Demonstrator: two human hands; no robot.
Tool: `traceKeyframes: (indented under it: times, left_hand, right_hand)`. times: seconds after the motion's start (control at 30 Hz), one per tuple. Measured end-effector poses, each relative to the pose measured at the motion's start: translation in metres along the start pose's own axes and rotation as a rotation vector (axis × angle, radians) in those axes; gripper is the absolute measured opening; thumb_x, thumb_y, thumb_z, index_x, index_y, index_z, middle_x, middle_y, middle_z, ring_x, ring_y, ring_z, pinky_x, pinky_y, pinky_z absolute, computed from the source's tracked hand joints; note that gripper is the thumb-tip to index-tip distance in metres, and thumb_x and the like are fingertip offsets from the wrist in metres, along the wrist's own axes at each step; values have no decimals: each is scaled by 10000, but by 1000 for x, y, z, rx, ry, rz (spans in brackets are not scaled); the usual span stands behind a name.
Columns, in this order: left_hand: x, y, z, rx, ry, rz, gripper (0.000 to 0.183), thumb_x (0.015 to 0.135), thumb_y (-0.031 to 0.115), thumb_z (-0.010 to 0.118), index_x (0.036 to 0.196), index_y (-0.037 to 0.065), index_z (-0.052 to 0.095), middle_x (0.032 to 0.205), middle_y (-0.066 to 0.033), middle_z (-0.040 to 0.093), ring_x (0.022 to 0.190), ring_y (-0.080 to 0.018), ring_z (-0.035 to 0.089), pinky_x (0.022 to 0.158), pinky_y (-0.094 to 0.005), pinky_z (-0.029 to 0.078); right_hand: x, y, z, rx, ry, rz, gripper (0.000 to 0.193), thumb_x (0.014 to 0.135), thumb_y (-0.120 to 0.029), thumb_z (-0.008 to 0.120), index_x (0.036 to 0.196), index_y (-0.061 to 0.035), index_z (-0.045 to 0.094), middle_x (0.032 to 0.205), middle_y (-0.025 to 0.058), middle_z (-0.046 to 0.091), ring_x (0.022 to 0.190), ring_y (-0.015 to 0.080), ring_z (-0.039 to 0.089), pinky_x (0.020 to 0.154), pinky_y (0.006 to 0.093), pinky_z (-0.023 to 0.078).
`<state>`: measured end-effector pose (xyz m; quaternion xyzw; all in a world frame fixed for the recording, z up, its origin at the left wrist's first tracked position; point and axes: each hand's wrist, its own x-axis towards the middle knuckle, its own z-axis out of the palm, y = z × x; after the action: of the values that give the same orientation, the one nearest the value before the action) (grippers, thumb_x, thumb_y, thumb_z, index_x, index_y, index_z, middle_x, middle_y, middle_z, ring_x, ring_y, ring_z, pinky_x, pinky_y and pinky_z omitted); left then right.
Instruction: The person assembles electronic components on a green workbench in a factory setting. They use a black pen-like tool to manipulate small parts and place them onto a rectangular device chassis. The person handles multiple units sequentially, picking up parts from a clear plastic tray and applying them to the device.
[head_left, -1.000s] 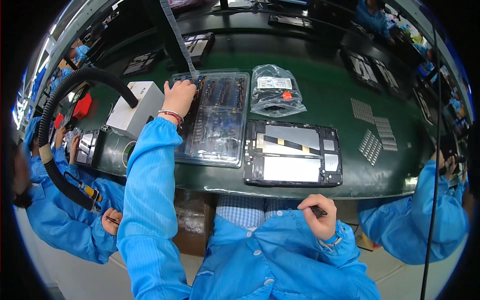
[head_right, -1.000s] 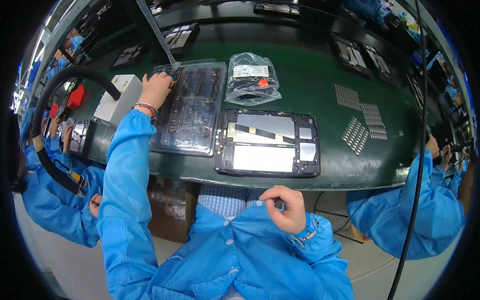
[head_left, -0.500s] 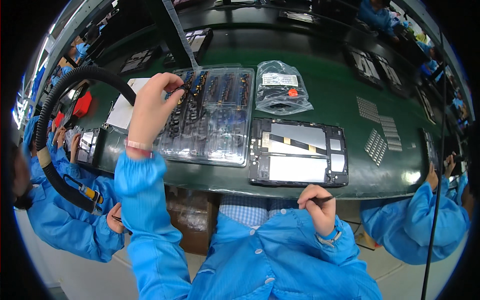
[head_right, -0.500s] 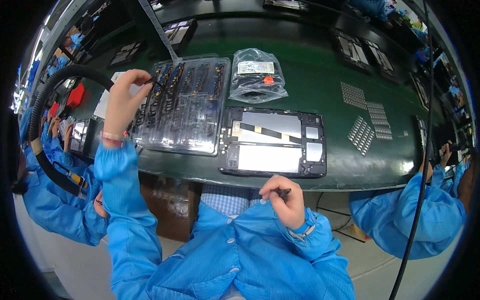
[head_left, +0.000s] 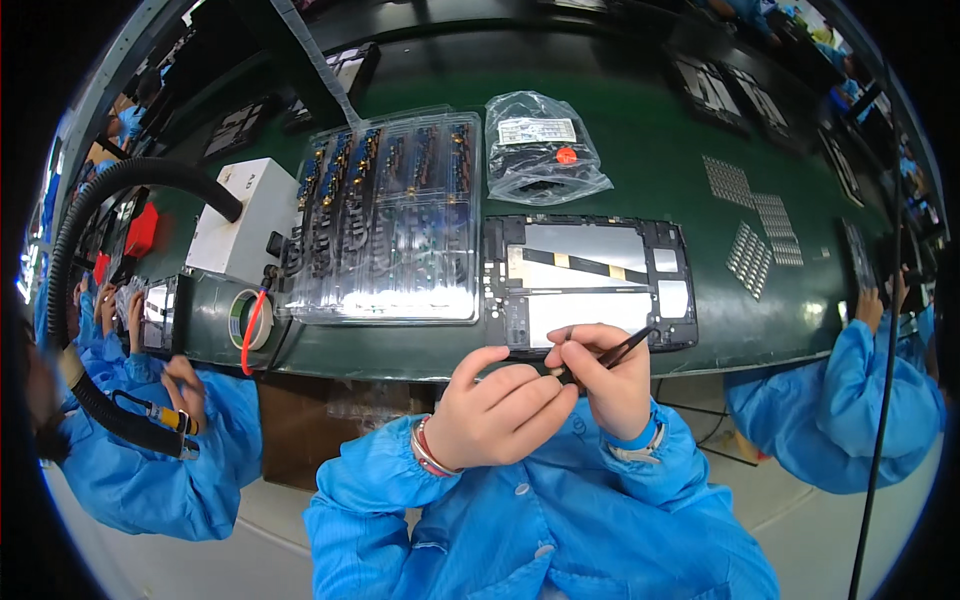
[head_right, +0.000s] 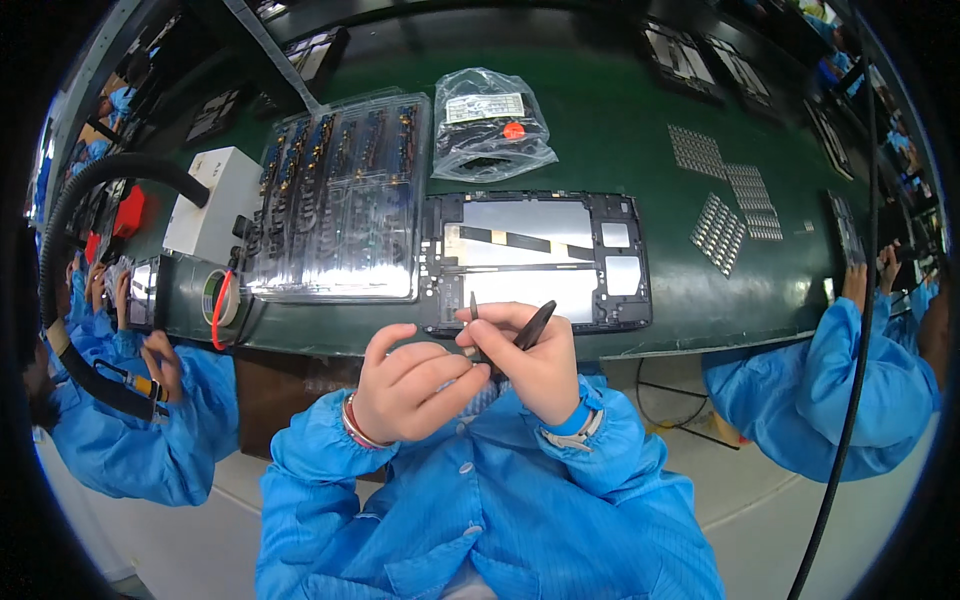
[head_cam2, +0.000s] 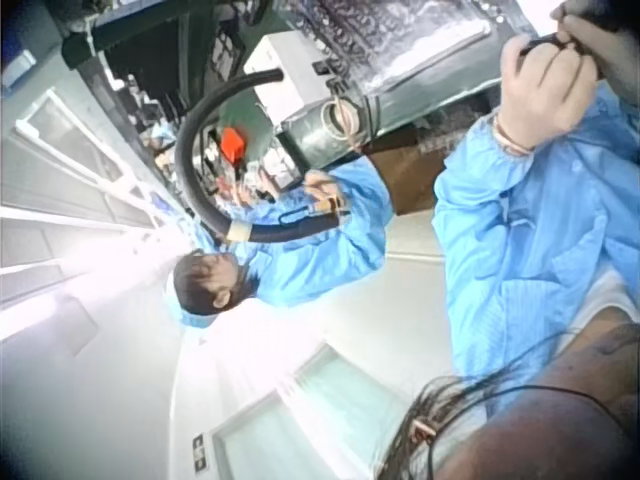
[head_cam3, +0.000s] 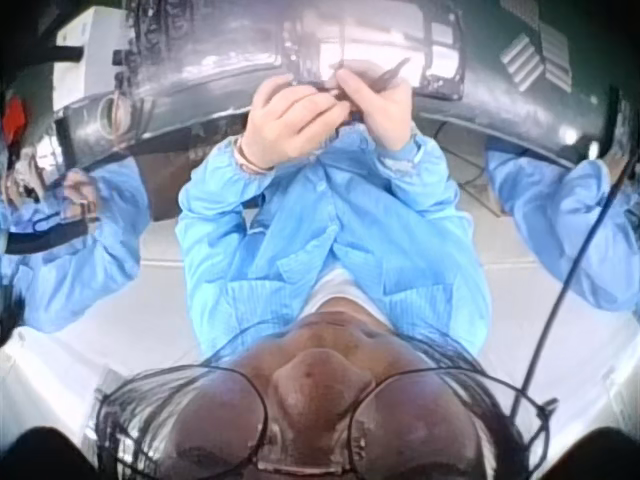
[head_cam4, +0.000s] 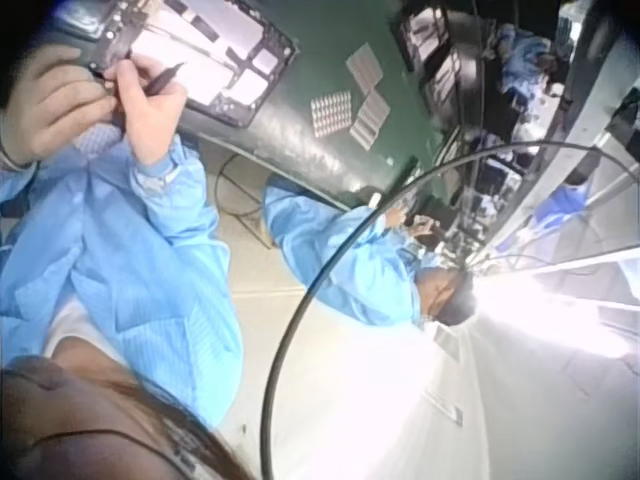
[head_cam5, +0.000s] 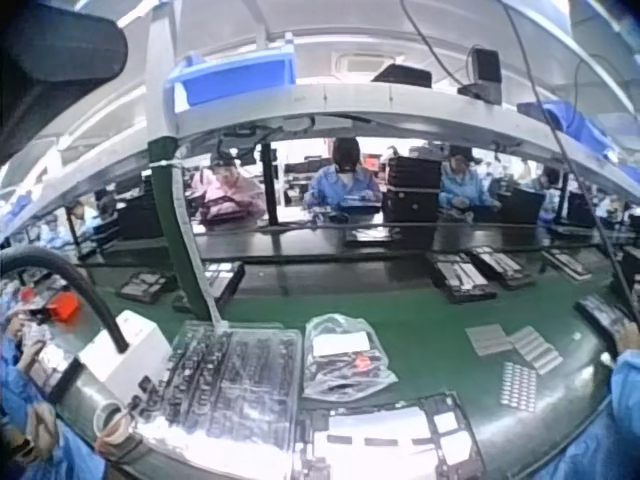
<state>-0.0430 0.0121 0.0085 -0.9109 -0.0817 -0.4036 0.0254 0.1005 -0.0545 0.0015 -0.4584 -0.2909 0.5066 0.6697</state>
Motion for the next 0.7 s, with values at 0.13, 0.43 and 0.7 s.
traceKeyframes:
  times: [0.13,0.43,0.7]
  left_hand:
    - [9,-2,0,-126,116,-215,168,643,176,694,787,135,617,813,24,558,767,-158,541,751,-336,411]
    - [20,-9,-6,-185,-5,-376,171,635,118,701,789,95,630,797,10,610,762,-183,555,743,-341,380]
    - [18,-2,-13,-3,-69,-294,166,655,136,655,819,131,633,837,43,604,788,-134,556,855,-376,332]
  right_hand:
    - [-5,-4,-3,-364,-34,-54,159,771,8,602,924,15,643,781,72,652,653,82,584,553,194,447]
    - [-14,-3,2,-651,14,-363,211,714,0,655,924,-12,644,663,83,617,530,79,526,449,200,368]
    - [-12,-1,2,-873,-2,-699,196,692,19,645,886,8,622,675,127,585,547,243,578,468,297,440]
